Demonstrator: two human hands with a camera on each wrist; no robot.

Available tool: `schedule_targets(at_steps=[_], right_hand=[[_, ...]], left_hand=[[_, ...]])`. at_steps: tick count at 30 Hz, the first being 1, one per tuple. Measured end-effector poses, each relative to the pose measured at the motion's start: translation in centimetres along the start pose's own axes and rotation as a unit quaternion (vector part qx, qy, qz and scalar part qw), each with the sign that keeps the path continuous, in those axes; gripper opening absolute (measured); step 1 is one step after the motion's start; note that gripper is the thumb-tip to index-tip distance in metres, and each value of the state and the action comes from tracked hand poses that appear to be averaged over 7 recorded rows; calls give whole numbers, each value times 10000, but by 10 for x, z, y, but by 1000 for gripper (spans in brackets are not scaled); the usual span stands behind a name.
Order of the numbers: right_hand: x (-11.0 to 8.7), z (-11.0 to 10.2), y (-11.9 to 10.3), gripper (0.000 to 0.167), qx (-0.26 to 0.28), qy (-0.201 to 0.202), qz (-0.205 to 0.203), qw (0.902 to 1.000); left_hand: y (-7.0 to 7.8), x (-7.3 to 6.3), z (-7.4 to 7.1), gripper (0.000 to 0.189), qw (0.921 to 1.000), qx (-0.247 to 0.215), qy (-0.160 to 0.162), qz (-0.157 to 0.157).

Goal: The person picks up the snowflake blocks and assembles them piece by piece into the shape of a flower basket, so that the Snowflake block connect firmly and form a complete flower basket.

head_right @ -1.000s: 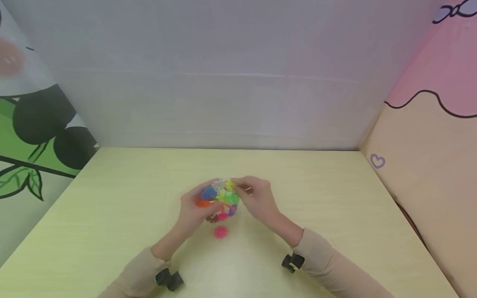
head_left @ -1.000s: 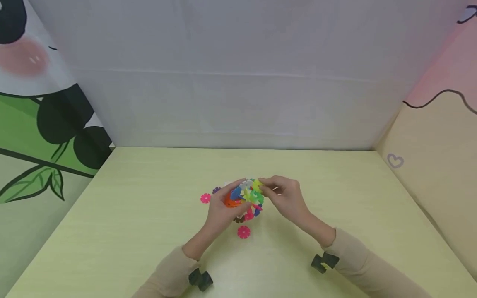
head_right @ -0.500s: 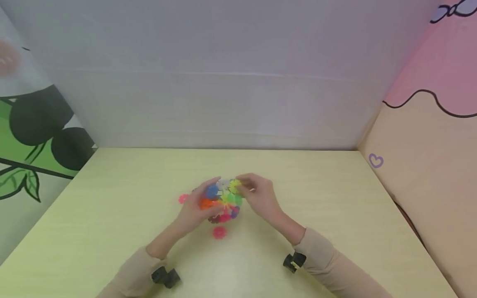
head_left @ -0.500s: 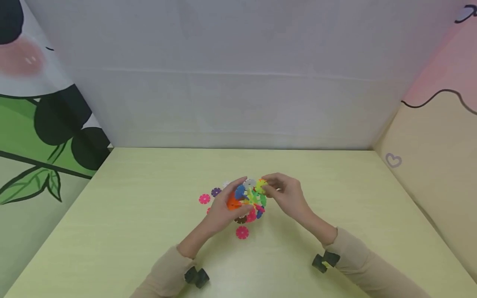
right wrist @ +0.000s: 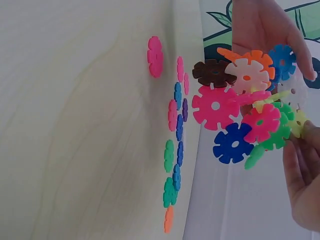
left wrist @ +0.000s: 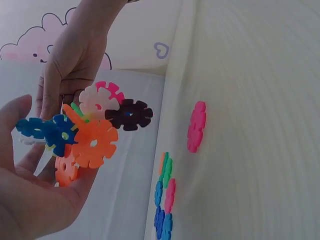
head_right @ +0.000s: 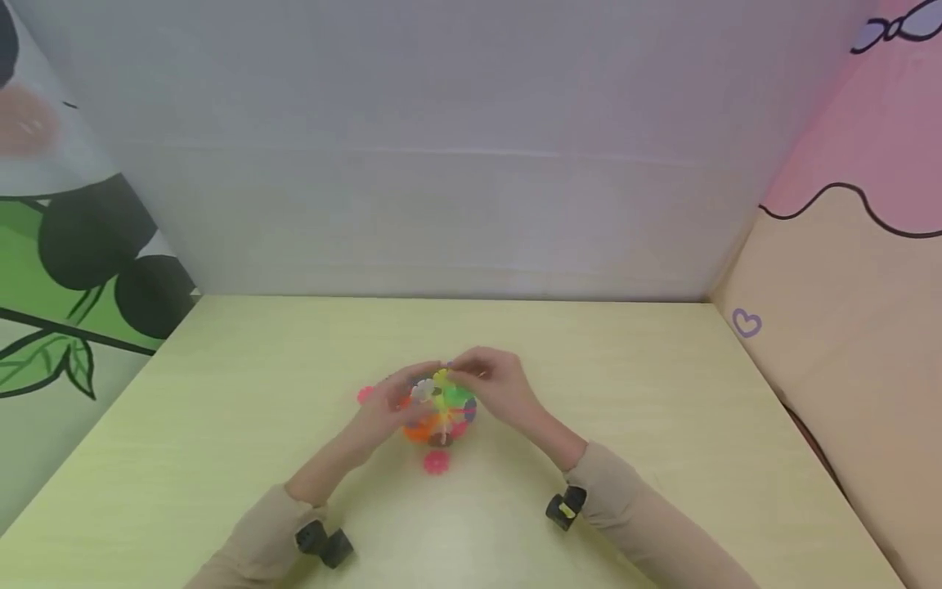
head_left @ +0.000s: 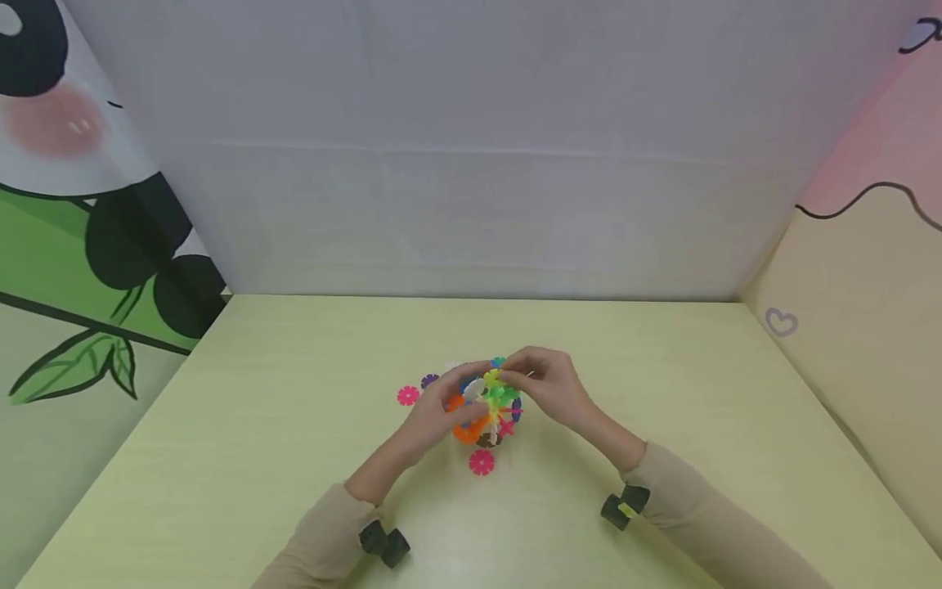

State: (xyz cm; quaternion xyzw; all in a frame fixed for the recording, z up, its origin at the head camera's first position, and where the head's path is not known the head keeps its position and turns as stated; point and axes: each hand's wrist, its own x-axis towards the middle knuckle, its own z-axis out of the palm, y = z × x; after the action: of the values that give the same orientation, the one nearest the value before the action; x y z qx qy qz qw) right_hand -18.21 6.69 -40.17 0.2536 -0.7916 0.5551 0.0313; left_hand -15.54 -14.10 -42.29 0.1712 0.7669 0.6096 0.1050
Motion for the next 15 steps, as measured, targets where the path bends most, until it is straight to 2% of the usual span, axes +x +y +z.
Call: schedule_targets(at_steps=[2,4,11,15], right_hand=[[1,1,2,10,87,-53,63,9999],[2,2,3,10,156,-82,118,9998],[9,-4,5,12,-1,-159,129,9998],[19,-13,18,16,-202,-129,261,9994]], left_hand=[[-2,-1,-1,59,9999,2,-140,-92],[-3,-2,0,61,9998,-1,-126,-152],[-9,-4,-1,56,9986,-224,371,-303],[-11,-5,-6,58,9980,-283,459,-333]])
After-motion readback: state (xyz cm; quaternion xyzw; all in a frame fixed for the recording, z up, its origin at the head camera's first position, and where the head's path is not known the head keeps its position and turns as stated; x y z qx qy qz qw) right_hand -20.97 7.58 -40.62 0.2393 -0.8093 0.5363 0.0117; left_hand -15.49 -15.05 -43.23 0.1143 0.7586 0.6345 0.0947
